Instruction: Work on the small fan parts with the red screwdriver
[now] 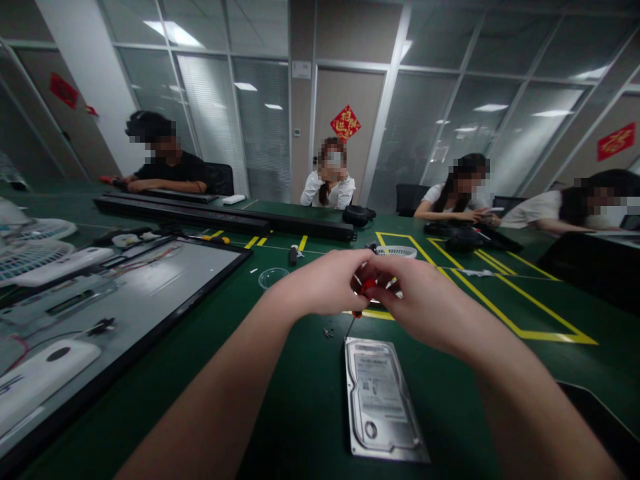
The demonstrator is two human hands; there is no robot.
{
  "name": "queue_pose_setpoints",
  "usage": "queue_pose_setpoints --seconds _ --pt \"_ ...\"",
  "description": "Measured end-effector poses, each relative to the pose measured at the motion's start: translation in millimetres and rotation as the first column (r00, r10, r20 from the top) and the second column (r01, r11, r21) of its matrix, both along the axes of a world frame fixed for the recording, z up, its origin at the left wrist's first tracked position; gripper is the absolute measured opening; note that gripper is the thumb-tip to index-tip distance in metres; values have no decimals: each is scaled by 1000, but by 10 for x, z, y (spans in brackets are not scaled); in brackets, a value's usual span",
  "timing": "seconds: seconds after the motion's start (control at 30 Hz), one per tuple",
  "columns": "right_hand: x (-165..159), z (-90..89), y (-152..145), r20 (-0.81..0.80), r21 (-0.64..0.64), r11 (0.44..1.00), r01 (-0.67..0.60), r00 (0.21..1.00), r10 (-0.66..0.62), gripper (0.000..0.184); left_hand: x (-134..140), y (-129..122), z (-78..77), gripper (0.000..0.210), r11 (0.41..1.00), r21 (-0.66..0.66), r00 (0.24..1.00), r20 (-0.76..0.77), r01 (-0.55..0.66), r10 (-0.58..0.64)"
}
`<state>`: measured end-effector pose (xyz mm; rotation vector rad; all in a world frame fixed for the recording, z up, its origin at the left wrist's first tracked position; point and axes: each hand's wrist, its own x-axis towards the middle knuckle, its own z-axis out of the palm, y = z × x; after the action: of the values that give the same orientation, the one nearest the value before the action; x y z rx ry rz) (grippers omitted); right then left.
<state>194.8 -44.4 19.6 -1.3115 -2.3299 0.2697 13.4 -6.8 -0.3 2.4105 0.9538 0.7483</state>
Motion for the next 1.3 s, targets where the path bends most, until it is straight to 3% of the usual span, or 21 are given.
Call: queue_pose_setpoints --seconds 0.2,0.43,0.63,0.93,1.17,1.3 --pt "-30 32 -15 -4 50 998 45 999 -45 7 2 21 -26 40 999 -34 1000 3 -29 29" --pt "-5 17 -3 -21 13 1000 -15 1000 15 28 -3 -5 6 47 1000 6 1000 -26 -10 11" --pt "-27 32 -22 6 51 998 24 1000 -24 11 11 7 -14 38 998 1 998 -29 -55 55" --pt "-26 27 -14 3 23 1000 -1 1000 1 24 9 -6 12 43 1000 -7 999 -37 -12 11" --pt "-32 22 -19 4 65 997 52 999 -52 6 8 15 -20 42 999 -27 1000 -18 -23 23" --pt "-14 12 -13 2 25 1000 15 1000 -15 18 -3 -9 15 45 1000 5 999 -45 -6 7"
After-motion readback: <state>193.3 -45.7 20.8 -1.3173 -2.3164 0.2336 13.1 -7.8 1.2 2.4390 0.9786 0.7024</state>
